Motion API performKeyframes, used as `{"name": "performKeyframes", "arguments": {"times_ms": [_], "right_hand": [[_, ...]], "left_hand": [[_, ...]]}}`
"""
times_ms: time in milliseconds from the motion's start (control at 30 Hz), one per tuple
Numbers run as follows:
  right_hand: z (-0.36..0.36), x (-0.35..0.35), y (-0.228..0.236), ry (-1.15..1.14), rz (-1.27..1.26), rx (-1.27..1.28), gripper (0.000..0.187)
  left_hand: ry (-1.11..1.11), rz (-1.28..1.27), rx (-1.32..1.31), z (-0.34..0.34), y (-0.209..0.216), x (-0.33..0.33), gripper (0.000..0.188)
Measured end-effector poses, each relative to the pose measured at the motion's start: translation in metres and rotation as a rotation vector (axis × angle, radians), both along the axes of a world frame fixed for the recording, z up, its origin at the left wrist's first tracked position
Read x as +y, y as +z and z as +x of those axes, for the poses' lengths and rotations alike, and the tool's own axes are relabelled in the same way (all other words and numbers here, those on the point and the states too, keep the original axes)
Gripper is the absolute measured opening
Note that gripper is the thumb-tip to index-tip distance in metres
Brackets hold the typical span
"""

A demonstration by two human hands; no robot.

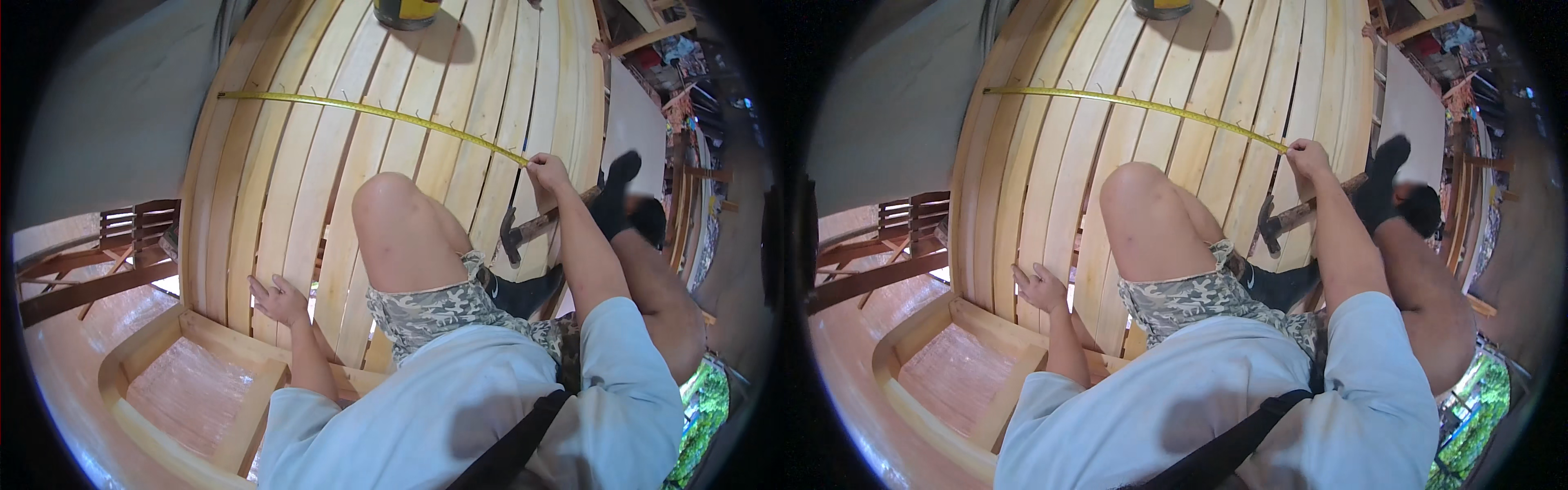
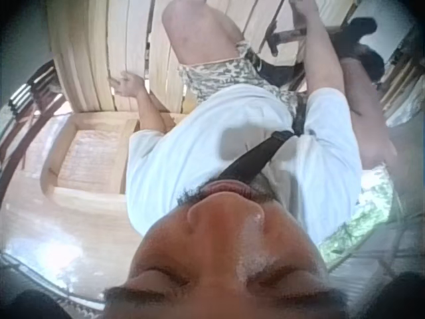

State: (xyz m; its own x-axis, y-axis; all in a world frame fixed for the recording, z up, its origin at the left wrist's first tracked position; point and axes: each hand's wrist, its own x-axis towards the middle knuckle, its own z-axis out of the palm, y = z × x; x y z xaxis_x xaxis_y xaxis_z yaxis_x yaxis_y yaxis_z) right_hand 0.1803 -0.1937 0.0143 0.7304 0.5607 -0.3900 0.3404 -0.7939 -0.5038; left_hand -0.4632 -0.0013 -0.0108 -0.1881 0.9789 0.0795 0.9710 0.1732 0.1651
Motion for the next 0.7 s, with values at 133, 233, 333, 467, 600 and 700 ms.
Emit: {"name": "performKeyframes", "arguments": {"times_ms": [133, 233, 333, 467, 600, 700], "right_hand": [[-0.004, 0.012, 0.009, 0.036, -0.108, 0.0, 0.021], [-0.012, 0.019, 0.018, -0.005, -0.154, -0.004, 0.02], [-0.019, 0.022, 0.026, -0.014, -0.148, -0.129, 0.02], [-0.03, 0.032, 0.039, -0.129, -0.238, -0.092, 0.02], [-0.03, 0.028, 0.035, -0.067, -0.203, -0.125, 0.02], [-0.031, 0.026, 0.033, -0.072, -0.164, -0.129, 0.021]], "left_hand": [[-0.003, -0.017, 0.041, 0.0, 0.005, 0.002, 0.061], [0.019, -0.036, 0.032, 0.009, 0.014, 0.0, 0.058], [0.05, 0.055, -0.092, 0.023, 0.018, -0.01, 0.05], [-0.309, -0.028, 0.025, 0.05, 0.013, -0.087, 0.041], [-0.315, 0.035, -0.112, 0.078, -0.008, -0.141, 0.048], [-0.132, -0.092, -0.317, 0.097, -0.012, -0.165, 0.059]]}}
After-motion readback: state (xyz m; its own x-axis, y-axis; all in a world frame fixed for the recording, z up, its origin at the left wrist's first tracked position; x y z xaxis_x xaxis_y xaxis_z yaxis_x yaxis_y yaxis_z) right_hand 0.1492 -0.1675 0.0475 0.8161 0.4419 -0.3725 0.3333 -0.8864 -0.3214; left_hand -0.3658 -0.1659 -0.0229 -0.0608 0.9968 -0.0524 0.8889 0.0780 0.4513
